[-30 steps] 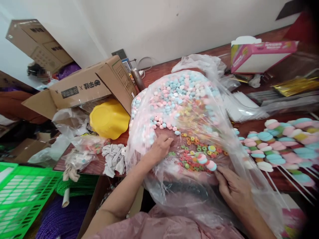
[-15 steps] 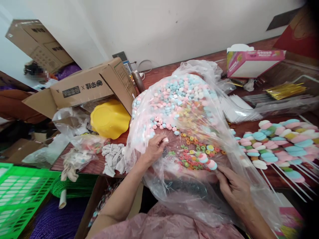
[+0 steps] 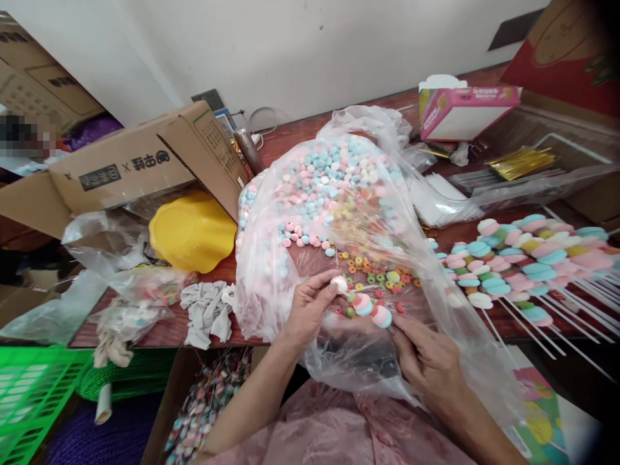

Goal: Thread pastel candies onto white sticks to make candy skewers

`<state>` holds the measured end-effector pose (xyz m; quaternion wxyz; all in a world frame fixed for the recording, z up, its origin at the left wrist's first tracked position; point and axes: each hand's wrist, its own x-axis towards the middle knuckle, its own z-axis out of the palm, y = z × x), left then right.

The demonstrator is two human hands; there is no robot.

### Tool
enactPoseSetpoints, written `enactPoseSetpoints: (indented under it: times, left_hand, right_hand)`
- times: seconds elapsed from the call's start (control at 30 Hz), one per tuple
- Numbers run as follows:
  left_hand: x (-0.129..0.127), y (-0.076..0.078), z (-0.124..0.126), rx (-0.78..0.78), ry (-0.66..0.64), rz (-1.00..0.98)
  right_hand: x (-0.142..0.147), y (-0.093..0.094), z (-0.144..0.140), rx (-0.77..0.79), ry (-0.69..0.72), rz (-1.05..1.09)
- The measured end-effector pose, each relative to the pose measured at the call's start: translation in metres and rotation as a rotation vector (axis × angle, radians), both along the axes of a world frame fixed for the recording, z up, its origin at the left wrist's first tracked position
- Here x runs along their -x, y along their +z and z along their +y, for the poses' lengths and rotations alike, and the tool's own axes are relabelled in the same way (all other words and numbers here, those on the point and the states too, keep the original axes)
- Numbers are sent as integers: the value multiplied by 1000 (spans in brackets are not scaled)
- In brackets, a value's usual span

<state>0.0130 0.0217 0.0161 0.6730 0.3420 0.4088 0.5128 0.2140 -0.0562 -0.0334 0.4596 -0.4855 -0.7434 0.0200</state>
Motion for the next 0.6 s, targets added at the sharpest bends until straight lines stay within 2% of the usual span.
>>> enactPoseSetpoints:
  times: [0.17, 0.3, 0.6]
  left_hand:
    - [-6, -8, -7, -81, 26, 62]
    - [-4, -15, -10, -215, 74, 191]
    - [0, -19, -11, -792, 186, 613]
  right_hand:
    - [-3, -5, -4, 45, -26, -58]
    - [-3, -4, -6, 72, -48, -99]
    - [1, 7, -8, 121, -19, -129]
